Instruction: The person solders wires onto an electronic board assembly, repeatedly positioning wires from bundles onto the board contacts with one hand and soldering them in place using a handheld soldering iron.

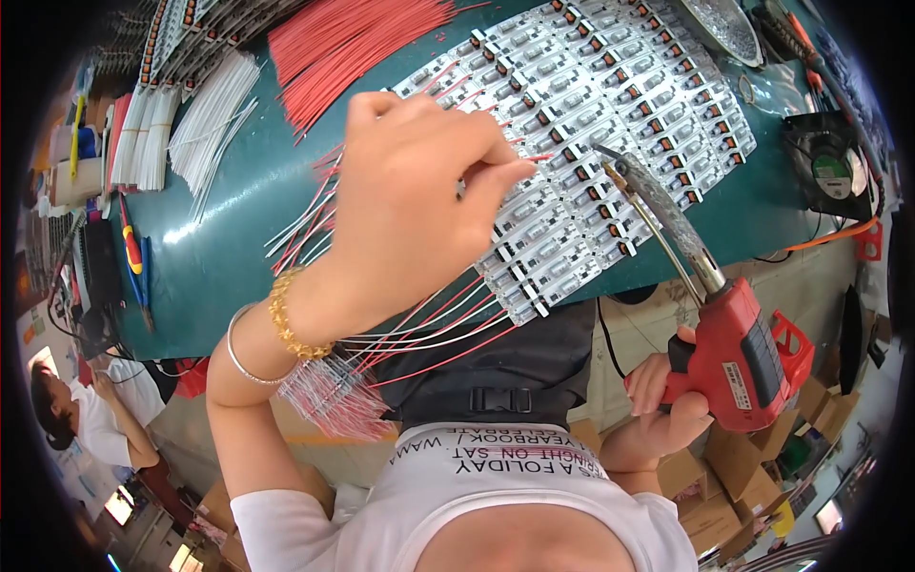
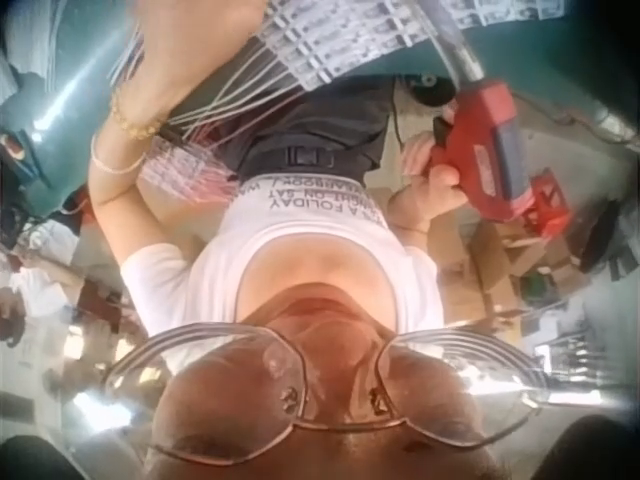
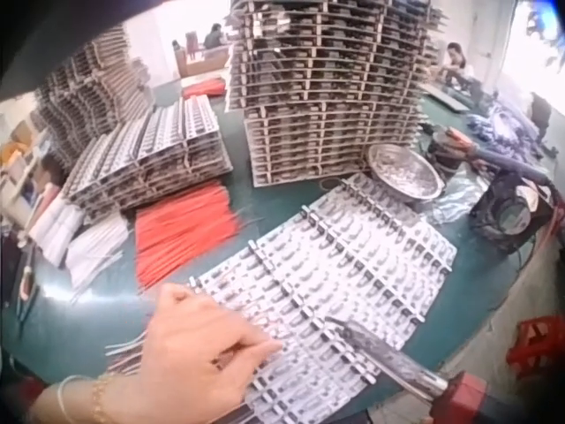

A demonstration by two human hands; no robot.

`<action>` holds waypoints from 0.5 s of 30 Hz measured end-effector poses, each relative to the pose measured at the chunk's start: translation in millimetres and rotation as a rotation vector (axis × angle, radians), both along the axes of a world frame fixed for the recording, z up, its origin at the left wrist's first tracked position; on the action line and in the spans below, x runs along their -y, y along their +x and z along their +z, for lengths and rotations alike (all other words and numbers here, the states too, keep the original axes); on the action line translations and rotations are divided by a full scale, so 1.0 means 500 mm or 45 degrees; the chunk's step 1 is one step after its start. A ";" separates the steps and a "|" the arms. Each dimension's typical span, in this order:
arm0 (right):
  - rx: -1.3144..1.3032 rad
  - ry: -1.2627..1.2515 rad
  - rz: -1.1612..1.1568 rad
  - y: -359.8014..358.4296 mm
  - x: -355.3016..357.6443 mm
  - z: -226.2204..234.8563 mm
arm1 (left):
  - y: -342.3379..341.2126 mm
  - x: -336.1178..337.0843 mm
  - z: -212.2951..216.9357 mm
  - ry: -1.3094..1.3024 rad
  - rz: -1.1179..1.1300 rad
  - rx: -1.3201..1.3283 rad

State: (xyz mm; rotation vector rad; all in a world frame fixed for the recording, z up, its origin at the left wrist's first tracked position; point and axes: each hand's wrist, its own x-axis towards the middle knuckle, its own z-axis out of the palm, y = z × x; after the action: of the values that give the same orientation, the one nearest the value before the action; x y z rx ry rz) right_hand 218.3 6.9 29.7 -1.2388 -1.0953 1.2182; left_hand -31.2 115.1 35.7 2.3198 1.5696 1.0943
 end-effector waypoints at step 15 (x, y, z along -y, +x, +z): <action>0.108 -0.011 0.049 -0.010 -0.005 -0.005 | 0.021 -0.001 -0.051 -0.065 0.082 0.017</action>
State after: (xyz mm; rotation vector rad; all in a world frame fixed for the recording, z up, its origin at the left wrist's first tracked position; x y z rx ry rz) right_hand 213.4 9.3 27.3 -1.2913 -1.1818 1.2097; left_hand -20.7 115.4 10.3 2.2391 1.6584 1.0682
